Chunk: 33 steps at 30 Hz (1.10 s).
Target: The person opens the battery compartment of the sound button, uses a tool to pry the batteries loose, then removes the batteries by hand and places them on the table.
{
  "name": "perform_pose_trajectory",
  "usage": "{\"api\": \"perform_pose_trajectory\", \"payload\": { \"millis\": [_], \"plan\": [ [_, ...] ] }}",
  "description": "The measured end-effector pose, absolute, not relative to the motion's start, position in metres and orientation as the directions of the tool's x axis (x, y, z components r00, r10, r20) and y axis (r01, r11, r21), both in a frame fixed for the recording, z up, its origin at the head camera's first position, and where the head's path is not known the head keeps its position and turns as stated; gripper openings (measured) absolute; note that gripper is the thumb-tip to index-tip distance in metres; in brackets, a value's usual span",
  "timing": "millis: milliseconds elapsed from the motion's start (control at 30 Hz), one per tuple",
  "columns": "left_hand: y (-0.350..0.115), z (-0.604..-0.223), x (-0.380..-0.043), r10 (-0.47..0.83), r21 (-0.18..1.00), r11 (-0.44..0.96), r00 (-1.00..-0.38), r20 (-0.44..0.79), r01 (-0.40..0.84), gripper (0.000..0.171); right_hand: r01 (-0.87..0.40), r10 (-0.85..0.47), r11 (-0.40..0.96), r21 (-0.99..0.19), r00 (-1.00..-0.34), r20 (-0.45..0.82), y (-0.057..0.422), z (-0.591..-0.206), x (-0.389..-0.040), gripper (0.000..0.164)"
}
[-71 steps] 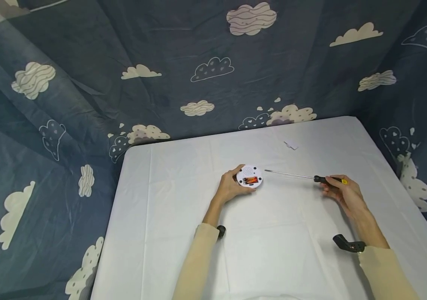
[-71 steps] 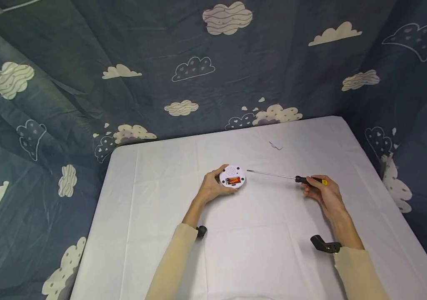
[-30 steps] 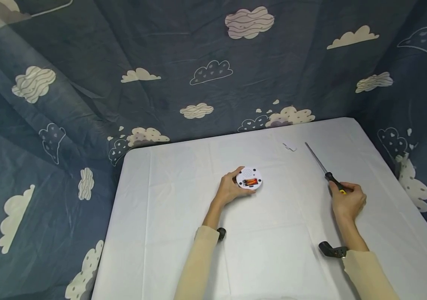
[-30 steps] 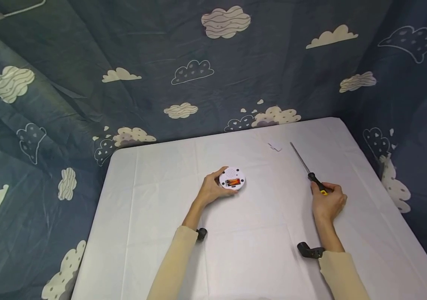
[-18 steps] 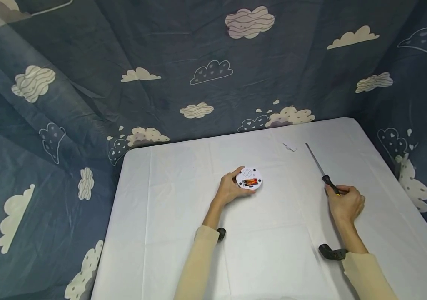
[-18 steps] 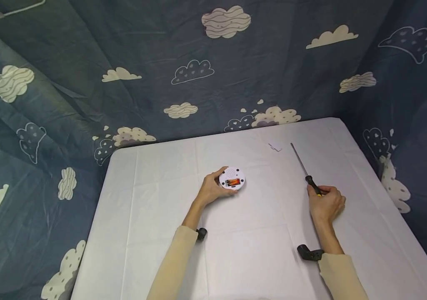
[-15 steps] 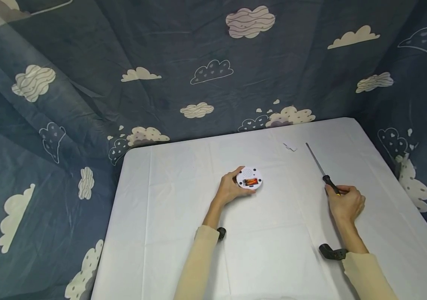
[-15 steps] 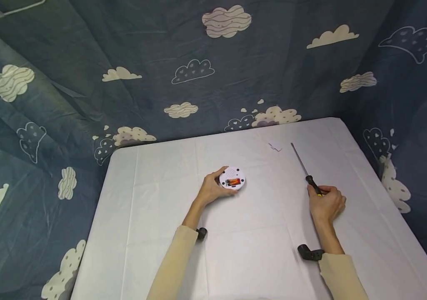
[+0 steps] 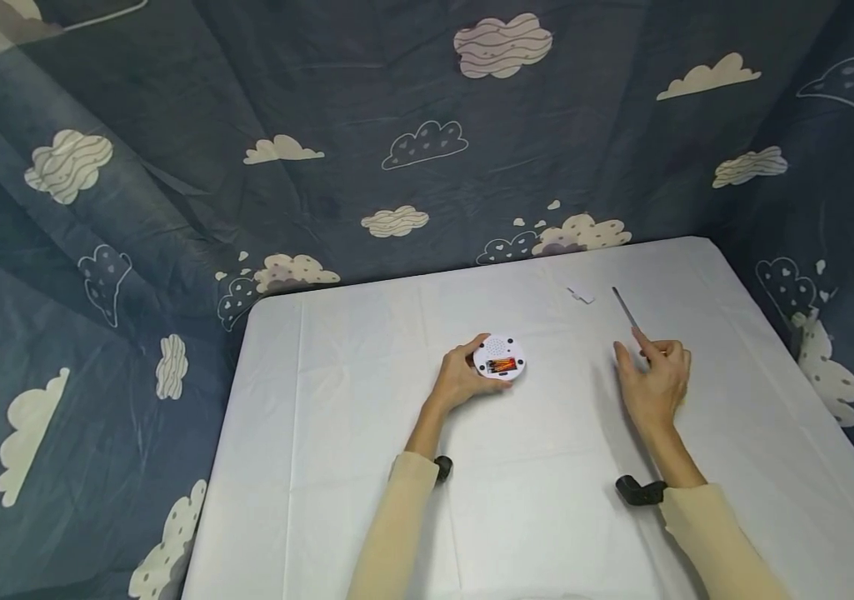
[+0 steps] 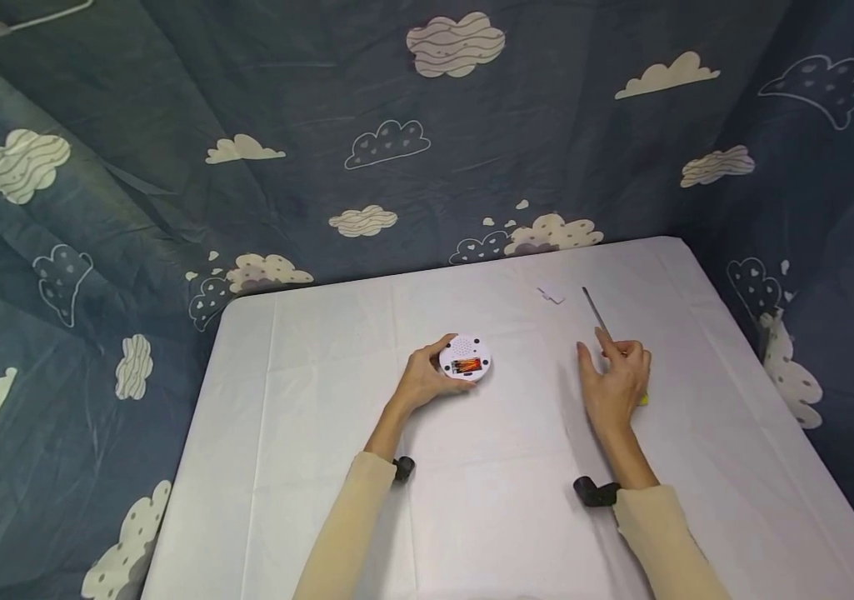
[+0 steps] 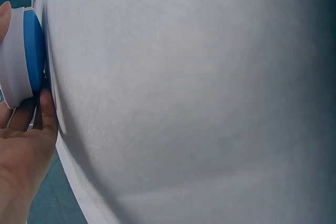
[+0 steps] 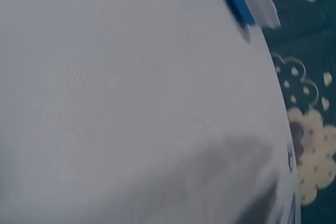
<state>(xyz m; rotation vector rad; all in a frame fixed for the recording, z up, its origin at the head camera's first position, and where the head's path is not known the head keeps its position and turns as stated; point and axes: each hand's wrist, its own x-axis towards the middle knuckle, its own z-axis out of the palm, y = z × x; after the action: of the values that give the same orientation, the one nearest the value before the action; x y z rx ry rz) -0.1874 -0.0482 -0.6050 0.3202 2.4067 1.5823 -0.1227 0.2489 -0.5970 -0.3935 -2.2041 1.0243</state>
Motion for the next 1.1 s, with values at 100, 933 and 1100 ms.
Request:
{"api": "perform_pose_trajectory", "payload": {
  "millis": [100,933,1100],
  "plan": [
    [-0.049,-0.605,-0.187,0.31,0.921,0.387,-0.948,-0.077,0.051,0.1,-0.059,0.435,0.662,-0.747,-0.781,0.448,0.226,-0.595,-0.133,0.038],
    [-0.051,-0.605,-0.19,0.357,0.909,0.395,-0.934,-0.018,0.134,0.095,-0.286,-0.041,0.686,-0.669,-0.933,0.357,0.133,-0.596,-0.15,0.025],
    [-0.051,-0.604,-0.189,0.351,0.909,0.398,-0.936,-0.025,0.125,0.096,-0.291,-0.041,0.704,-0.648,-0.927,0.372,0.131,-0.595,-0.151,0.021]
  ]
}}
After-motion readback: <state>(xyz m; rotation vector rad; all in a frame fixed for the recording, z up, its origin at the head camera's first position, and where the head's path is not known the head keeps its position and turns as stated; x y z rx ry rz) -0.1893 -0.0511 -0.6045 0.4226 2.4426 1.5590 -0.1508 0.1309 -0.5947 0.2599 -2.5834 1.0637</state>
